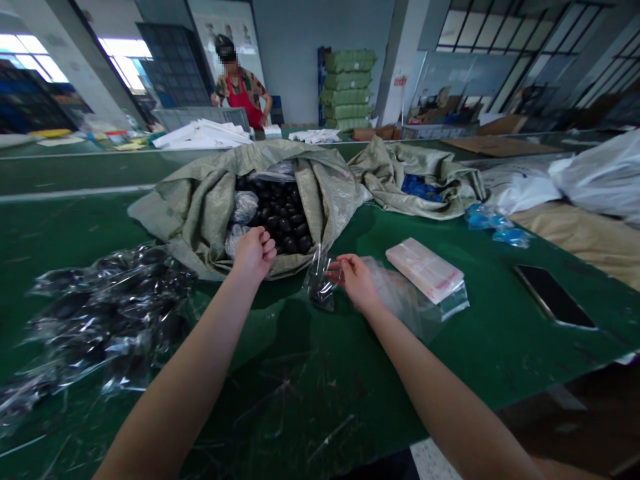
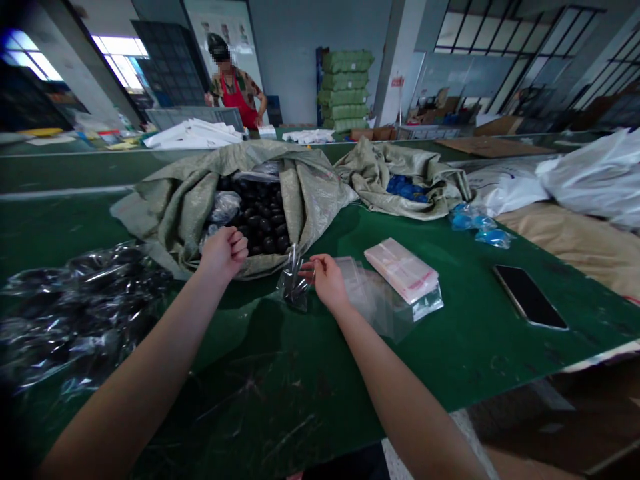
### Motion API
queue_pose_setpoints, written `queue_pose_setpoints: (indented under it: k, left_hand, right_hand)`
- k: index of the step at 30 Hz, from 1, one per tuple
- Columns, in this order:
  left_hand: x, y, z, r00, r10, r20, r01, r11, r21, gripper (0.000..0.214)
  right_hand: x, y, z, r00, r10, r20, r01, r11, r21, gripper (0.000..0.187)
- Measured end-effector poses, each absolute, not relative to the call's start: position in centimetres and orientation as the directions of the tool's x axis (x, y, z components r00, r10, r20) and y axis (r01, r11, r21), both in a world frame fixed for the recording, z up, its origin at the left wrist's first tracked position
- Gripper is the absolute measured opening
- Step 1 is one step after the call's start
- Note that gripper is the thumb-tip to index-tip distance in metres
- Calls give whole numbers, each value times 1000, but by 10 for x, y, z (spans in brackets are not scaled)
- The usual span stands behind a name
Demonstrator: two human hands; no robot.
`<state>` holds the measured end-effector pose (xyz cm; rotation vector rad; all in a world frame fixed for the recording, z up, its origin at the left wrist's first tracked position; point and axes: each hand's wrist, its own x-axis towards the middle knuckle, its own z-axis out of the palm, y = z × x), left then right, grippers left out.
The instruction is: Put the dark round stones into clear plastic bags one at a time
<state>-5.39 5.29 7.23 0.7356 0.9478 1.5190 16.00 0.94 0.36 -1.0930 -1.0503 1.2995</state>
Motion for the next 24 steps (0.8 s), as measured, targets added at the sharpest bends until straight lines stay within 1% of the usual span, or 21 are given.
queue_pose_setpoints:
  k: [1,2,3,4,5,7,9,11,13,17,21,24]
  left_hand:
    - [-59,50,74,-69,993,-91,-404,55,913,20]
    - [-62,47,74,19,990,-137,-288,136,948,14]
    - [-62,44,73,87,980,-177,-145,189,971,10]
    - [-60,40,70,137,971,-197,10,198,980,11]
    - [-56,37,66,180,966,-187,158,159,974,15]
    - [-45,33,54,246,966,-85,374,-14,927,21]
    - [-34,34,40,302,952,51,471,-195,860,24]
    - [-27,37,29,322,938,129,503,-285,816,26]
    - [-23,42,20,309,943,125,499,-273,823,25]
    - [-23,42,15,253,966,48,390,-148,909,21]
    - [-26,28,14,142,990,-24,285,-18,958,22]
    - [-31,20,11,71,994,-83,226,65,972,23]
  right_hand:
    - [161,11,3,14,1000,-23,-192,-20,-981,9]
    - [162,12,3,18,1000,-22,-197,-18,-980,9]
    - [163,13,3,21,1000,-20,-202,-16,-979,10]
    - [163,14,3,23,1000,-20,-203,-15,-979,10]
    - [164,15,3,23,1000,-21,-202,-16,-979,11]
    - [166,16,3,11,1000,-25,-200,-22,-980,12]
    - [167,17,3,-12,1000,-22,-198,-24,-980,14]
    - [169,17,2,-36,999,-6,-192,-13,-981,15]
    - [170,18,1,-50,999,9,-184,0,-983,17]
    - [172,21,2,-28,1000,-9,-195,-14,-981,17]
    - [174,22,4,15,997,-77,-275,-70,-959,11]
    - [176,21,4,-50,991,-126,-307,-135,-942,15]
